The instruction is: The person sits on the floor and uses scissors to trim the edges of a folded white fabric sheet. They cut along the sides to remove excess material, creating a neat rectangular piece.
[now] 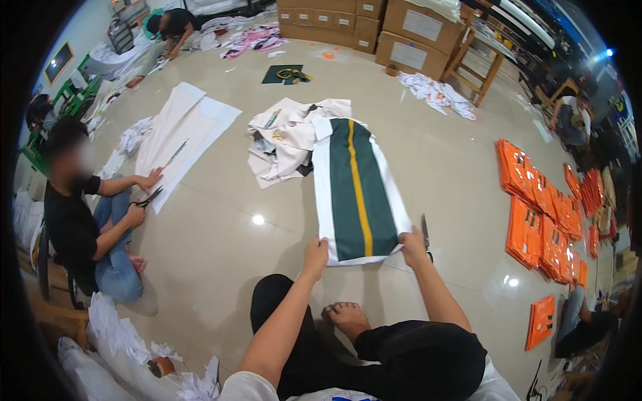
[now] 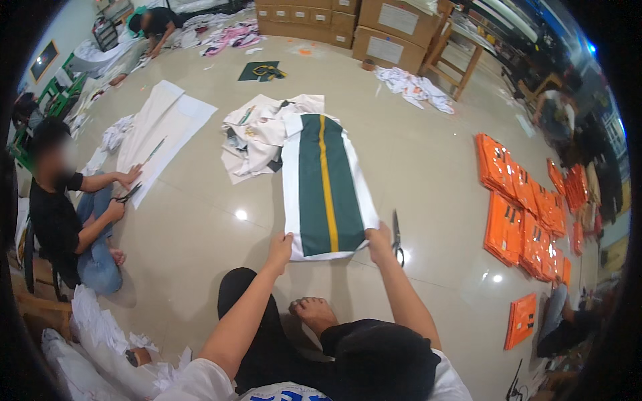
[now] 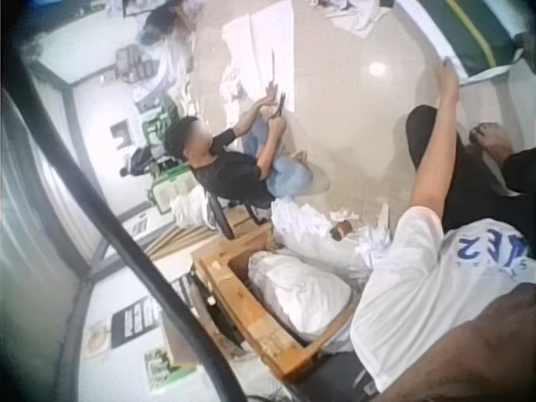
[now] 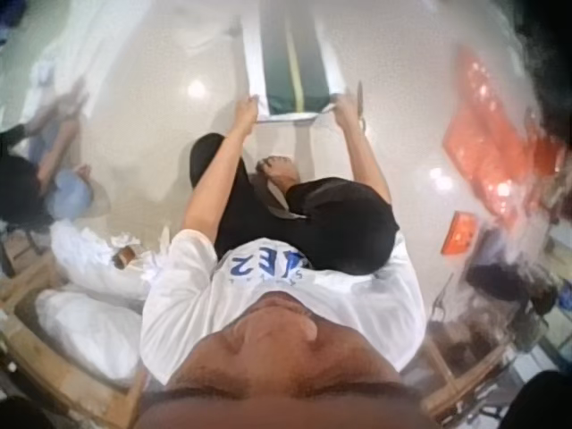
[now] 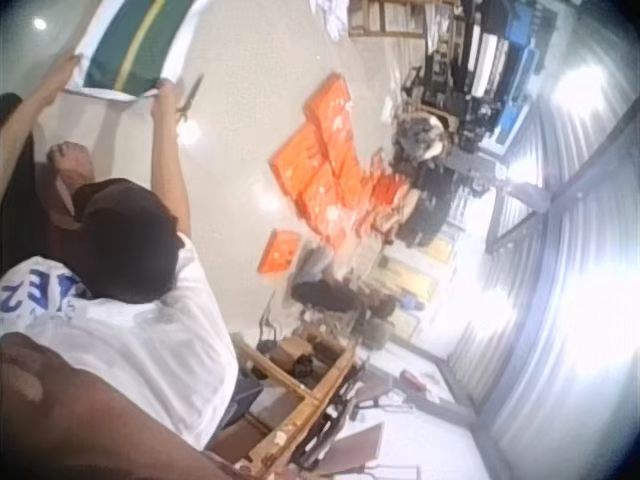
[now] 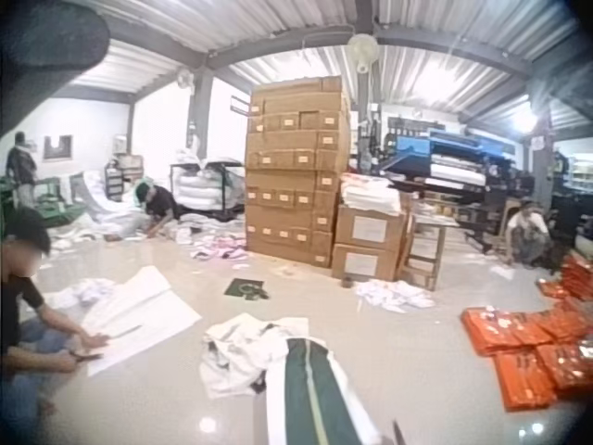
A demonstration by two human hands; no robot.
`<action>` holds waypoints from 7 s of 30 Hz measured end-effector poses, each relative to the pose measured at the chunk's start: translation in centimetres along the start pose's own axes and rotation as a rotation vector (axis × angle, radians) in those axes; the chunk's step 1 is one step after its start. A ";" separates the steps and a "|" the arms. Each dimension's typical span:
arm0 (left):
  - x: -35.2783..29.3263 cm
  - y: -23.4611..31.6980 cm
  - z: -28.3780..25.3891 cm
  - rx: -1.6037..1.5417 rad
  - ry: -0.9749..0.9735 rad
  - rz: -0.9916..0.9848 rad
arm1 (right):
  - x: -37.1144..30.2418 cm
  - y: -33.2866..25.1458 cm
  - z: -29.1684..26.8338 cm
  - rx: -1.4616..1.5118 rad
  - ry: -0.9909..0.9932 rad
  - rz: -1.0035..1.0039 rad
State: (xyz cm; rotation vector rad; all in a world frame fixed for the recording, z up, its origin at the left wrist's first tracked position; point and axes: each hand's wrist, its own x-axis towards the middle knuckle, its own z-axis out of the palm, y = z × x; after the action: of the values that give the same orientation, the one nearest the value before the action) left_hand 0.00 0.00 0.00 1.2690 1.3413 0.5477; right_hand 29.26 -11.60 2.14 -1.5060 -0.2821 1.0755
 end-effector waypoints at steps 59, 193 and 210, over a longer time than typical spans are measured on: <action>-11.3 -2.8 12.8 0.160 -0.611 -0.163 | -26.3 17.0 -14.0 -0.319 0.250 0.298; 19.6 7.9 7.2 0.516 0.140 0.289 | 14.7 -2.7 -1.1 -0.913 0.530 -0.317; 19.6 8.2 6.3 0.503 0.100 0.289 | 15.0 -2.7 -1.0 -0.887 0.520 -0.280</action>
State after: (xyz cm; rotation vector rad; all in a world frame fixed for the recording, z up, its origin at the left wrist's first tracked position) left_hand 13.25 17.64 -2.06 1.8883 1.4394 0.4909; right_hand 39.15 -0.96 -2.45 -2.3742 -0.6265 0.2816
